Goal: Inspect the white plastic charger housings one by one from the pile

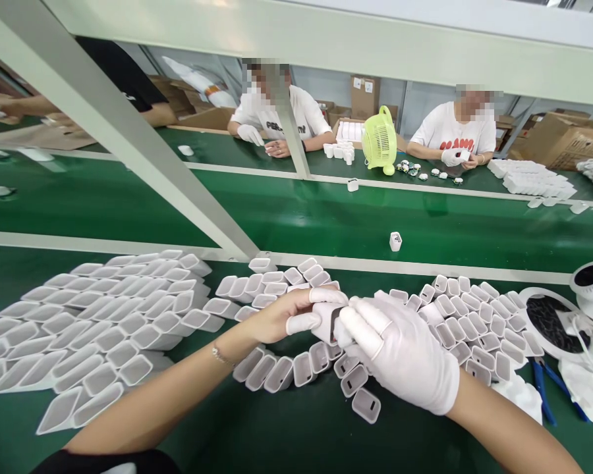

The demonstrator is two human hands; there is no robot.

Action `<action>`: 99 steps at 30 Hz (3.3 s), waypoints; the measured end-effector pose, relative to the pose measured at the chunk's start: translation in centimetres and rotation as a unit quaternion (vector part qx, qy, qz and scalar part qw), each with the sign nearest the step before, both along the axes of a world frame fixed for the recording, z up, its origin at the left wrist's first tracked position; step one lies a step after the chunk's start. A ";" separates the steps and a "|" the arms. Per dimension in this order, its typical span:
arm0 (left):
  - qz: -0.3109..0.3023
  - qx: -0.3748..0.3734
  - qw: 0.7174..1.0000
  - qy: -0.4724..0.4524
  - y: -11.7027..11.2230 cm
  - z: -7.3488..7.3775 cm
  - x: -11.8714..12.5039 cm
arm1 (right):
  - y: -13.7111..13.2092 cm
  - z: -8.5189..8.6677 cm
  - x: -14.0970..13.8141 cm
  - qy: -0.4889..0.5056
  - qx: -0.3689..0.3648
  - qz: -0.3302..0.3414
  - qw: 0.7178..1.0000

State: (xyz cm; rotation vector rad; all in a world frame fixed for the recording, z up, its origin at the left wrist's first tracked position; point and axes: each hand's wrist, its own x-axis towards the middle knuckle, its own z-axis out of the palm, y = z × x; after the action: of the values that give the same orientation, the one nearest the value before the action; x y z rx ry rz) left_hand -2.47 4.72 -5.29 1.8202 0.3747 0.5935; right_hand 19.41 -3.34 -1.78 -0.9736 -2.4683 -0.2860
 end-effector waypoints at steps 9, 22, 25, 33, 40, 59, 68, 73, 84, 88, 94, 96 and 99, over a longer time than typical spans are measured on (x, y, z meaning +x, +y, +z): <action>0.029 -0.019 0.999 -0.005 -0.2 -0.9 -0.1 | 0.3 -1.7 -0.2 0.051 0.042 0.008 0.998; 0.019 0.004 1.000 -0.009 -0.5 -0.6 -0.5 | -0.7 -0.4 -0.7 0.010 0.017 -0.012 1.000; 0.024 0.007 1.000 -0.005 -0.7 -0.5 -0.3 | -1.0 -0.4 -1.0 0.012 0.050 -0.023 0.998; 0.011 -0.011 0.999 -0.037 -1.0 -1.3 0.2 | -0.1 0.3 -0.6 0.231 -0.374 -0.081 0.895; 0.071 0.154 0.984 -0.047 -2.5 -0.9 0.9 | 1.3 -1.2 -1.2 0.493 -0.614 0.008 0.616; 0.199 0.364 0.910 0.013 -3.0 -0.6 1.6 | 0.9 -0.4 -1.3 0.411 -0.537 -0.028 0.736; 0.191 0.421 0.886 0.041 -3.0 -0.1 1.7 | 1.3 0.2 -2.3 0.436 -0.589 -0.056 0.678; 0.166 0.433 0.883 0.070 -3.2 -0.3 1.9 | 1.3 -1.2 -3.2 0.468 -0.556 -0.104 0.679; 0.175 -0.207 0.957 -0.106 -0.3 0.5 2.6 | -1.9 1.5 3.4 0.338 -0.466 -0.178 0.798; 0.200 -0.402 0.880 -0.155 1.2 1.4 3.7 | -7.4 -0.9 5.3 0.238 -0.341 -0.191 0.889; 0.205 -0.531 0.811 -0.136 1.9 1.9 5.1 | -12.8 -9.2 3.7 0.222 -0.229 -0.172 0.932; 0.201 -0.531 0.814 -0.123 2.0 2.0 5.5 | -14.0 -12.2 3.4 0.189 -0.148 -0.206 0.949; 0.205 -0.529 0.816 -0.110 2.2 2.1 6.1 | -15.1 -15.3 3.3 0.132 -0.075 -0.225 0.962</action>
State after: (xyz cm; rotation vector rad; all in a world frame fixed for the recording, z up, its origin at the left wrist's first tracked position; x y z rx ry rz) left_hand 3.65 6.90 -3.20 0.5789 0.7618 0.6809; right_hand 22.74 -18.48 -17.06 -1.5321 -2.0300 -0.1029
